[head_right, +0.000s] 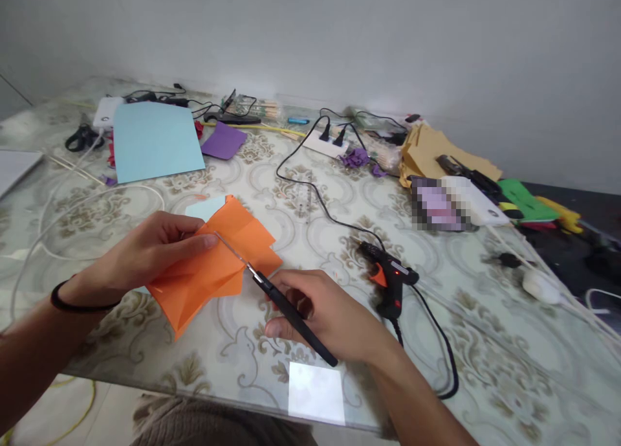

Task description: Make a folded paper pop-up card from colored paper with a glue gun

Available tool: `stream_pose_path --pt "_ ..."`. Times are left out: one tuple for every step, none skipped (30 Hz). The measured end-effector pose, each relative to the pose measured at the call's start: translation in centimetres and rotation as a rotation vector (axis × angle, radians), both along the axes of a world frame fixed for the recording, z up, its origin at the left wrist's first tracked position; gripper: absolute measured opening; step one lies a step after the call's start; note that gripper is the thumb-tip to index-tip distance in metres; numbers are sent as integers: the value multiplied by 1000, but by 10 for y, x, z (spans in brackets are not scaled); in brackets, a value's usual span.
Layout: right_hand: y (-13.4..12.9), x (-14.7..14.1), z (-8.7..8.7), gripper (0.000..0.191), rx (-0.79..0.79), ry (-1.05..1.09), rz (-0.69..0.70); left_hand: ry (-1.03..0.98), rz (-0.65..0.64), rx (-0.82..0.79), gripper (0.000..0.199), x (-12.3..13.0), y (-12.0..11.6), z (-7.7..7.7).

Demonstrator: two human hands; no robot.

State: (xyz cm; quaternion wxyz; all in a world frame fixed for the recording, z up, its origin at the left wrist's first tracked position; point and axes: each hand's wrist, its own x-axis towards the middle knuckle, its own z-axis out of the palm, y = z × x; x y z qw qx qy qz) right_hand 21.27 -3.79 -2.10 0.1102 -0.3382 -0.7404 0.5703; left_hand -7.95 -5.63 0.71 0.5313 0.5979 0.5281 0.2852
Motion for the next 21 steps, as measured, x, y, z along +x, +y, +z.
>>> stream_pose_path --pt "0 0 0 50 -2 2 -4 -3 -9 -6 47 0 0 0" --pt "-1 -1 0 51 -3 3 -8 -9 -19 -13 48 1 -1 0" --pt "-1 -2 0 51 -4 5 -9 -16 -29 -22 48 1 -1 0" --pt "-1 -2 0 52 -8 6 -9 -24 -39 -32 48 2 -2 0" --pt "-1 -3 0 52 -11 9 -10 -31 -44 -40 48 2 -2 0" --pt "-1 -3 -1 53 -13 13 -12 -34 -46 -44 48 2 -2 0" --pt "-1 -4 -1 53 -15 16 -16 -34 -45 -43 48 3 -2 0" --pt "-1 -4 -2 53 -18 17 -19 -32 -45 -39 48 3 -2 0" --pt "-1 -4 -2 53 -22 16 -22 -28 -46 -32 47 3 -2 0" --pt "-1 -4 -3 53 -25 13 -24 -26 -48 -26 47 3 -2 0" --pt "-1 -3 -4 52 -26 9 -29 -25 -50 -20 46 4 -1 0" --pt "-1 -3 -5 51 -25 4 -33 -24 -51 -17 45 4 -1 0" --pt "-1 -3 -5 51 -19 1 -37 -26 -48 -15 43 4 -1 0" --pt "-1 -3 -6 50 -10 1 -38 -32 -45 -17 43 4 -1 0" --pt "-1 -3 -7 50 -1 5 -39 -40 -43 -23 42 5 -2 0" --pt "-2 -3 -7 50 5 11 -37 -51 -42 -32 42 6 -2 0" --pt "-2 -3 -7 51 12 17 -33 -63 -44 -47 42 6 -2 0" --pt "-2 -3 -7 50 19 22 -29 -73 -50 -65 43 7 -2 -1" --pt "-3 -3 -7 50 23 25 -26 -82 -59 -84 43 8 -3 -1" --pt "-3 -4 -7 50 25 25 -26 -89 -66 -101 42 9 -3 -2" --pt "-3 -4 -7 50 23 22 -27 -95 -71 -113 42 10 -3 -3"
